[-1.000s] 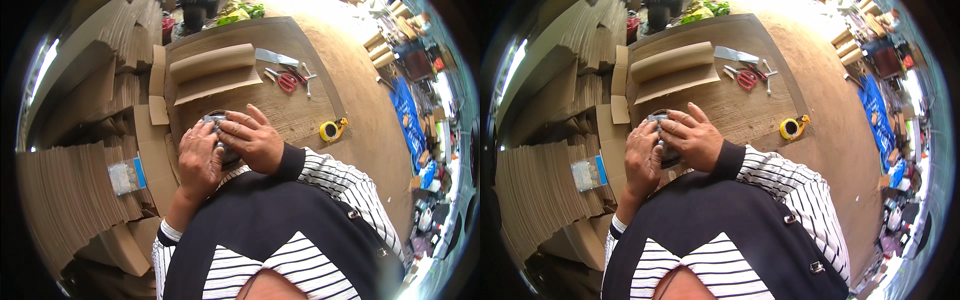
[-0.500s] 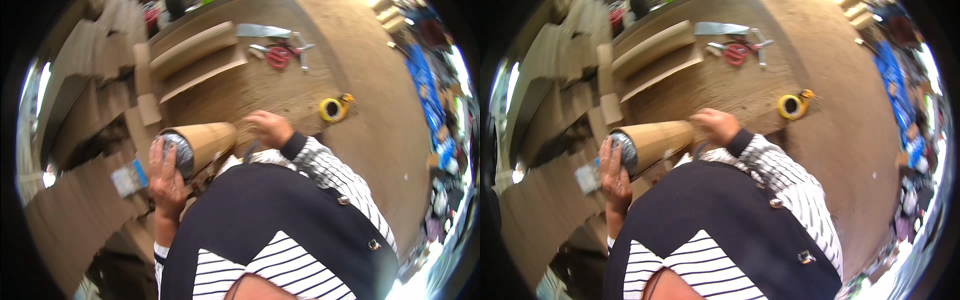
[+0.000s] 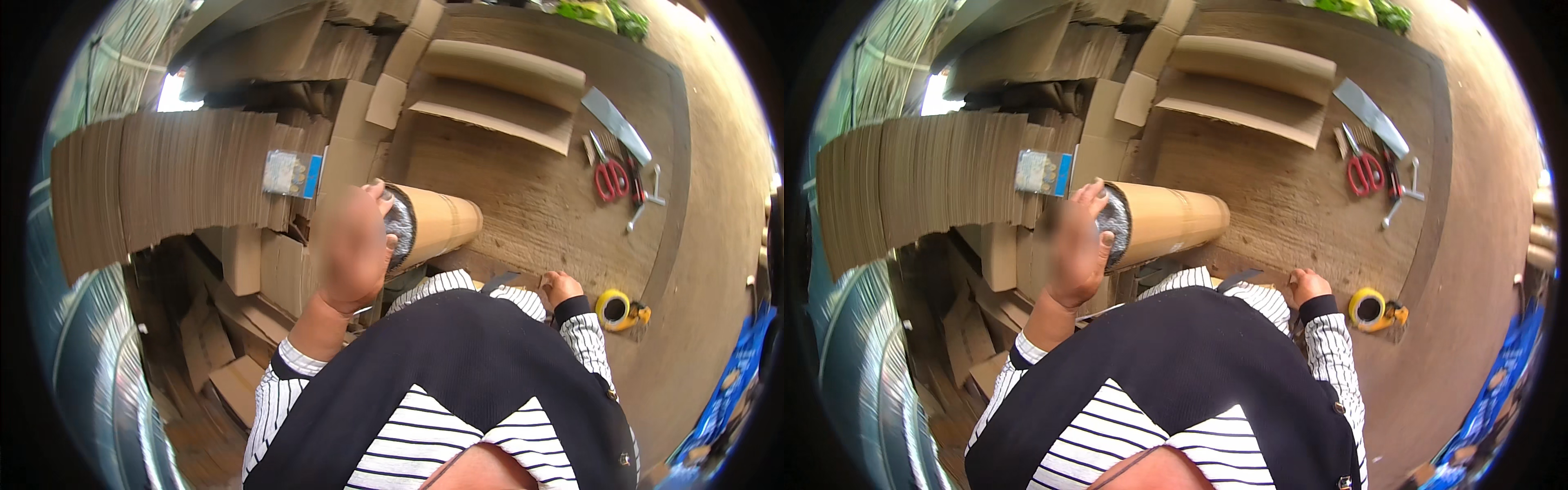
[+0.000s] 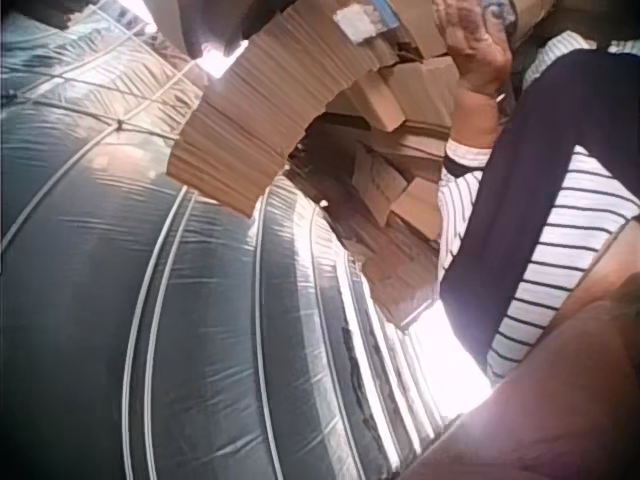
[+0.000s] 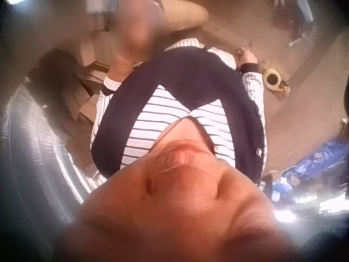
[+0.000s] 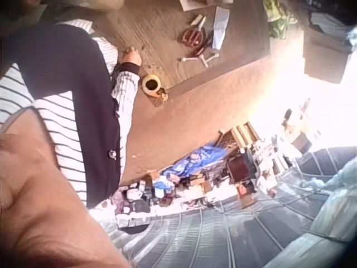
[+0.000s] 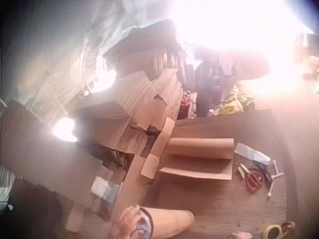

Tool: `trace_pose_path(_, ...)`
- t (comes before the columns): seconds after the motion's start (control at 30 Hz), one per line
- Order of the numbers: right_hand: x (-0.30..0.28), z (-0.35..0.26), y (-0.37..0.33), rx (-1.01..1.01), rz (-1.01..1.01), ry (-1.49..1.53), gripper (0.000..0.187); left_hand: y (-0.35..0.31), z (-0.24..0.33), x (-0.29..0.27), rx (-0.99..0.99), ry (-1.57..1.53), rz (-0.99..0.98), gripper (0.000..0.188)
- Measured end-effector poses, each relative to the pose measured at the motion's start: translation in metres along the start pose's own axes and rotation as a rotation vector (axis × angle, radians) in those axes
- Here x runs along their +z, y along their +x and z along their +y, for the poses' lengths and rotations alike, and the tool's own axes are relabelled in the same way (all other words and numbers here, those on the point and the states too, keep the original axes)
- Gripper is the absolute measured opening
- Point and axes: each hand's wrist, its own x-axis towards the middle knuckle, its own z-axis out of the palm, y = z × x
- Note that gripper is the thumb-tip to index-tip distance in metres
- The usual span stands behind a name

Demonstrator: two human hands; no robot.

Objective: The person retrieves a bubble-wrapped item and a cardboard tube, then cuts a piece of cardboard with scissors. They wrap the cut cardboard around the tube and secure it with tape.

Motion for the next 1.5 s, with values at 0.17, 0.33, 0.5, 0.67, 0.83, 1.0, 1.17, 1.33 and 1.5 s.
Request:
trace_pose_path(0.17,-0.040,-0.002,0.053,-0.122,0.056,0.113,0.030,-0.010,0.001,-0.005,-0.061,0.091,-0.109,0.053)
trace_pose_path(0.33,-0.103,-0.080,0.081,-0.495,0.242,0.379,0.027,-0.014,0.007,-0.008,-0.063,0.122,-0.108,0.084)
trace_pose_path(0.5,-0.182,-0.205,0.037,-0.795,0.341,0.337,0.035,-0.020,0.007,-0.002,-0.089,0.063,-0.067,0.092)
trace_pose_path(0.67,-0.194,-0.271,0.008,-1.198,0.507,0.023,0.068,-0.022,0.004,0.004,-0.123,-0.048,0.009,0.095)
trace_pose_path(0.83,-0.171,-0.284,0.001,-1.143,0.439,-0.113,0.073,-0.027,-0.005,0.018,-0.106,-0.285,0.159,0.084)
trace_pose_path(1.0,-0.165,-0.278,-0.004,-1.027,0.395,-0.399,0.057,-0.041,-0.015,0.028,0.043,-0.263,0.397,0.061)
trace_pose_path(1.17,-0.163,-0.278,-0.010,-0.994,0.451,-0.468,0.051,-0.070,-0.036,0.037,0.147,-0.252,0.640,0.031)
trace_pose_path(1.33,-0.178,-0.288,-0.020,-0.953,0.377,-0.469,0.046,-0.071,-0.042,0.044,0.174,-0.323,0.728,0.030)
trace_pose_path(1.5,-0.177,-0.303,-0.024,-0.910,0.334,-0.290,0.028,-0.067,-0.053,0.056,0.329,-0.412,0.759,0.042)
